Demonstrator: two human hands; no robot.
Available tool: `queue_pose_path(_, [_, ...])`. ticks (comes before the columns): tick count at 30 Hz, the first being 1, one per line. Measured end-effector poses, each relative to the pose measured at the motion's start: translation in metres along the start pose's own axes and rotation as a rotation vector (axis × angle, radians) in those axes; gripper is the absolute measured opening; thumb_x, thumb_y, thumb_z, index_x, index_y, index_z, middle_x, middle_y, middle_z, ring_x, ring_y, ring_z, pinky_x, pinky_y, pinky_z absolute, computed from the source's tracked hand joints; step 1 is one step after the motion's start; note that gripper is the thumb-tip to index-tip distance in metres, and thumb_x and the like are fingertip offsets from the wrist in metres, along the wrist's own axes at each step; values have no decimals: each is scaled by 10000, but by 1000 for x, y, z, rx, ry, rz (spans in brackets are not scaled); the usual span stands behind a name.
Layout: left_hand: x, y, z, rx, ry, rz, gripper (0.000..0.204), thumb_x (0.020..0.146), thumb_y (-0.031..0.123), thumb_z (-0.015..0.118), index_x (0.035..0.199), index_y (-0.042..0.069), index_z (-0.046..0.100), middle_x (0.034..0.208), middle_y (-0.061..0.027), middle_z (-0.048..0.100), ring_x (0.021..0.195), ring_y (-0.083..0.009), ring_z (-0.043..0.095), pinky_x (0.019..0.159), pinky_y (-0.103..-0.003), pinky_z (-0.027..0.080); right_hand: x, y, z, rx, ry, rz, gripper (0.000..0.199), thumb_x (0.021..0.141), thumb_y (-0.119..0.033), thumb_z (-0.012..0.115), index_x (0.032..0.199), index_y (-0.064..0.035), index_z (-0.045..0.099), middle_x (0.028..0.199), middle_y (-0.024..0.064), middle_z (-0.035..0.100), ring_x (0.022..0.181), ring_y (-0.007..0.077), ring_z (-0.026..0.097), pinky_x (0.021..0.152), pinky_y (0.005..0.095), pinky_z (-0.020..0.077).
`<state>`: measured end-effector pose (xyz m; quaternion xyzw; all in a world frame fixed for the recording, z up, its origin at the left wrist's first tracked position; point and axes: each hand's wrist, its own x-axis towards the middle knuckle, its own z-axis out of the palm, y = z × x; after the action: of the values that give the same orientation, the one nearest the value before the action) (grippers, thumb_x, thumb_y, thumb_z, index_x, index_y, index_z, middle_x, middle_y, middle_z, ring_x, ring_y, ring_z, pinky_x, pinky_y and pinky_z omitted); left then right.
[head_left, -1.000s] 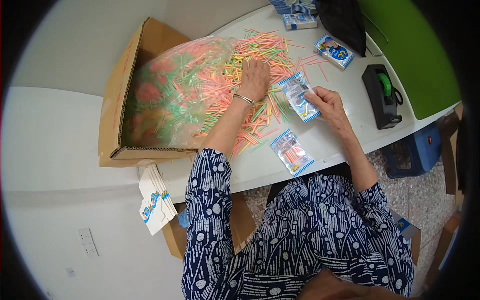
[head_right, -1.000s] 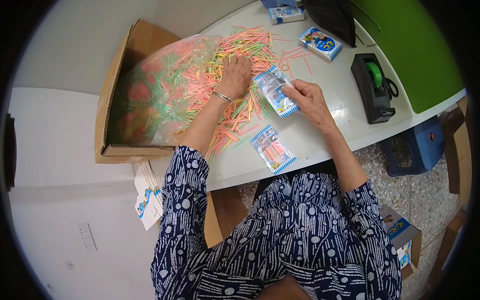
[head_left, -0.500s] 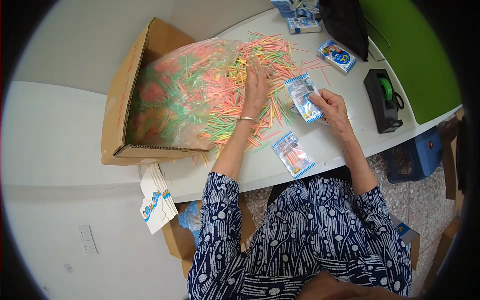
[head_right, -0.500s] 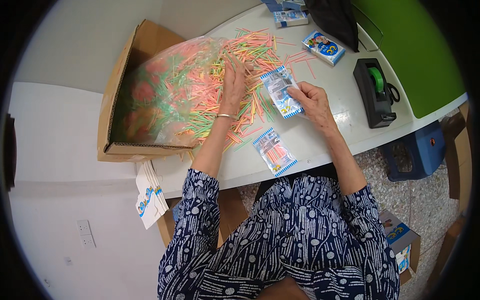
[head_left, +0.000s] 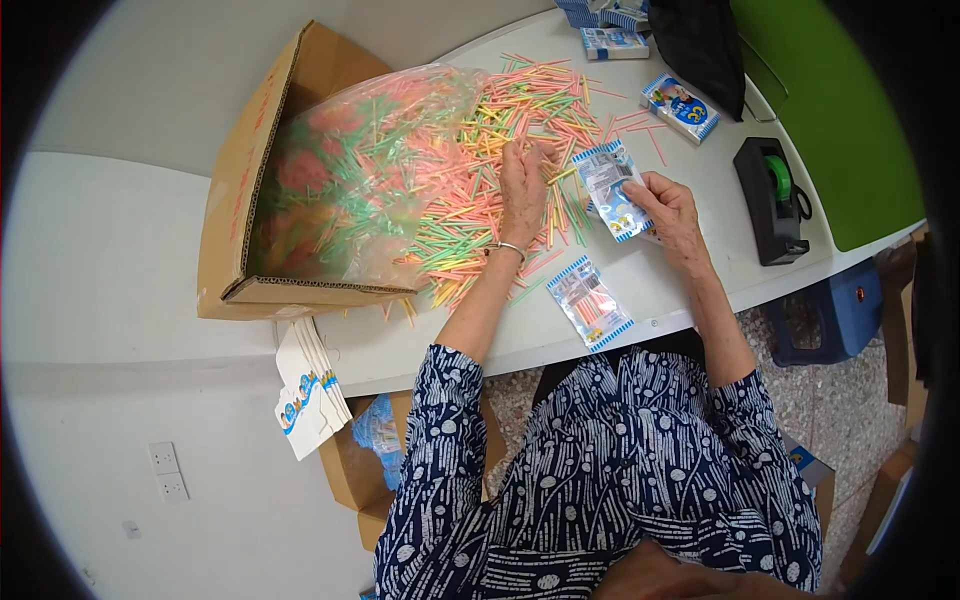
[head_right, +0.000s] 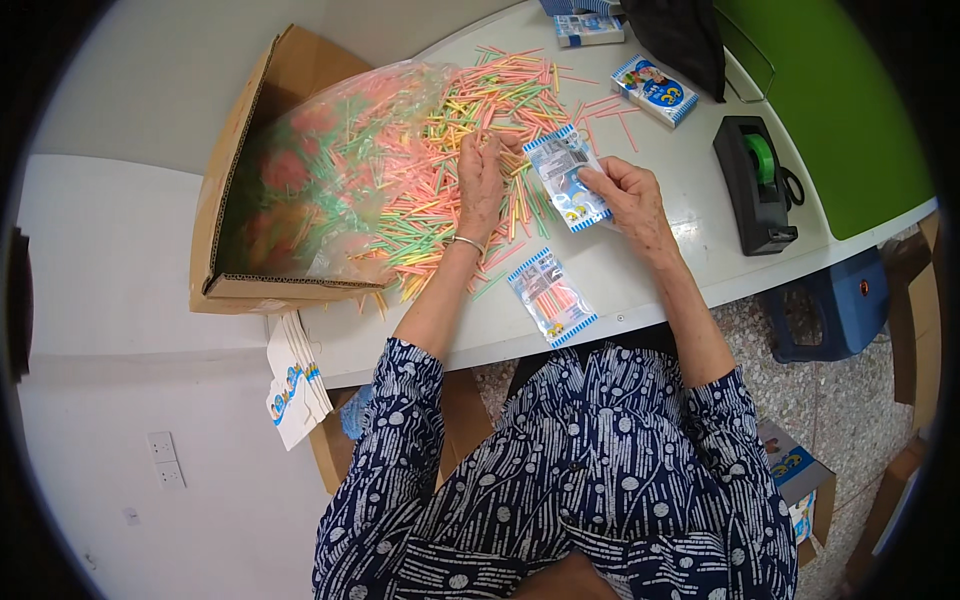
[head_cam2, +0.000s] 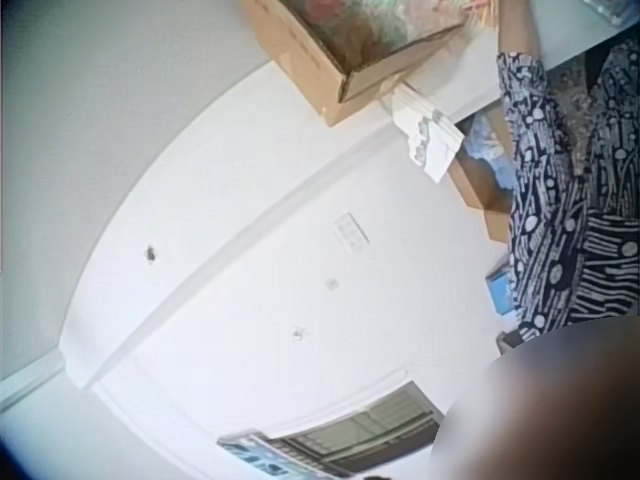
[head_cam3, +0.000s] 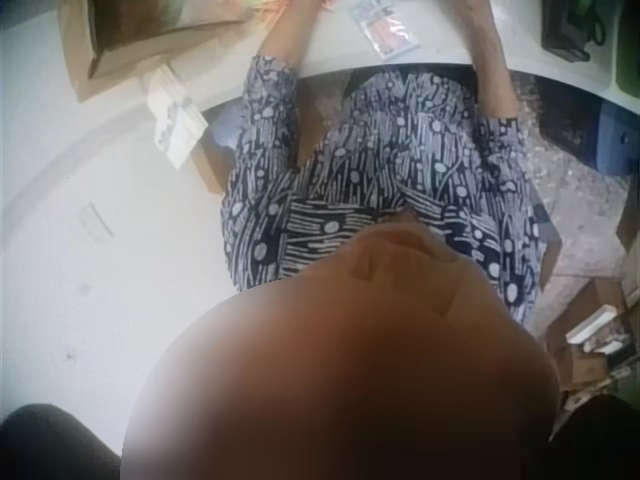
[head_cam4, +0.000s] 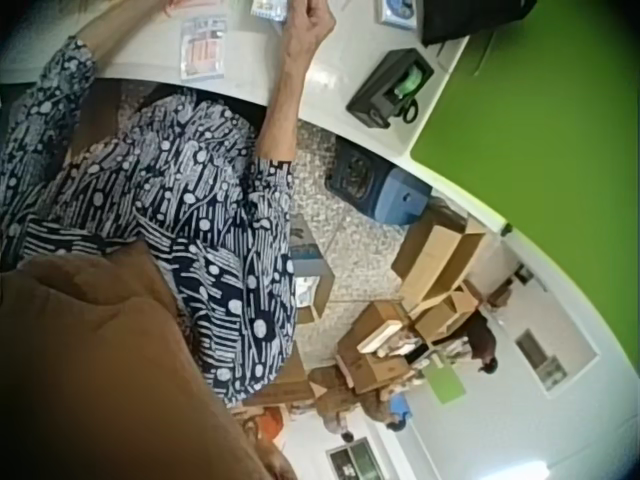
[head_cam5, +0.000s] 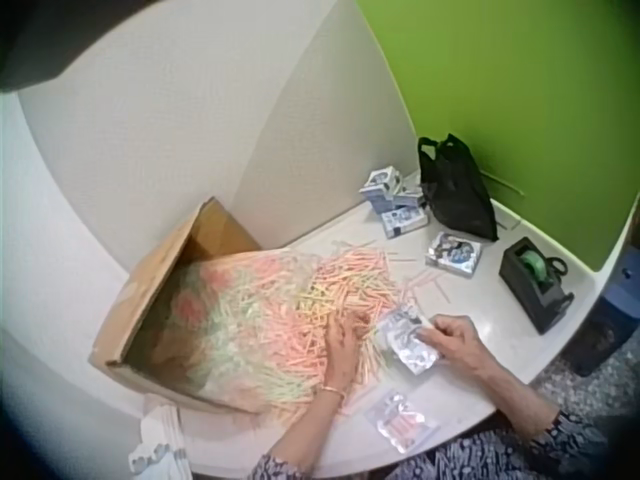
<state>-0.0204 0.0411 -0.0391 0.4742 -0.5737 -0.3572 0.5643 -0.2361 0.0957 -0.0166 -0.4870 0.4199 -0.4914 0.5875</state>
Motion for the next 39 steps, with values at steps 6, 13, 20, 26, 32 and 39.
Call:
queue_pose_path(6, [7, 17, -4, -22, -7, -110, 209, 1003, 229, 433, 975, 27, 480, 878, -71, 630, 777, -107, 598, 647, -254, 511, -1, -2, -1, -5, 3, 1, 203, 895, -227, 644, 796, -50, 638, 655, -71, 543, 564, -17, 438, 496, 169, 326])
queue_pose_path(13, [22, 39, -17, -587, 143, -364, 175, 998, 166, 414, 1023, 1, 466, 876, -113, 594, 784, -203, 588, 734, -368, 525, -6, -17, 7, 3, -23, 24, 200, 889, -221, 646, 849, -26, 662, 682, -57, 578, 591, -9, 471, 516, 170, 347])
queue_pose_path(20, [10, 79, -14, -979, 124, -346, 213, 988, 182, 466, 988, -29, 496, 900, -133, 602, 855, -272, 618, 840, -468, 521, -1, -17, 4, -101, -228, 88, 247, 878, -237, 653, 853, 6, 692, 712, -37, 596, 645, 19, 491, 581, 192, 377])
queue_pose_path(26, [-10, 116, -4, -755, 29, -154, 248, 990, 270, 472, 984, 23, 478, 891, -126, 620, 862, -238, 643, 825, -392, 527, 0, -21, 5, -16, -359, 131, 245, 875, -243, 657, 851, -3, 702, 734, -34, 615, 679, 25, 509, 624, 188, 390])
queue_pose_path(32, [-31, 124, 4, -622, 25, -164, 280, 991, 301, 463, 974, 23, 494, 921, -124, 625, 893, -216, 643, 788, -342, 536, -1, -25, 11, 113, -445, 207, 235, 873, -247, 669, 888, -15, 706, 755, -24, 637, 674, 19, 525, 601, 188, 411])
queue_pose_path(39, [-49, 126, 11, -508, -28, -208, 310, 1006, 314, 421, 963, 12, 475, 1007, -135, 617, 860, -155, 624, 744, -287, 536, -2, -17, 7, 139, -475, 228, 240, 879, -241, 662, 940, -13, 705, 800, -14, 657, 703, 21, 550, 619, 182, 433])
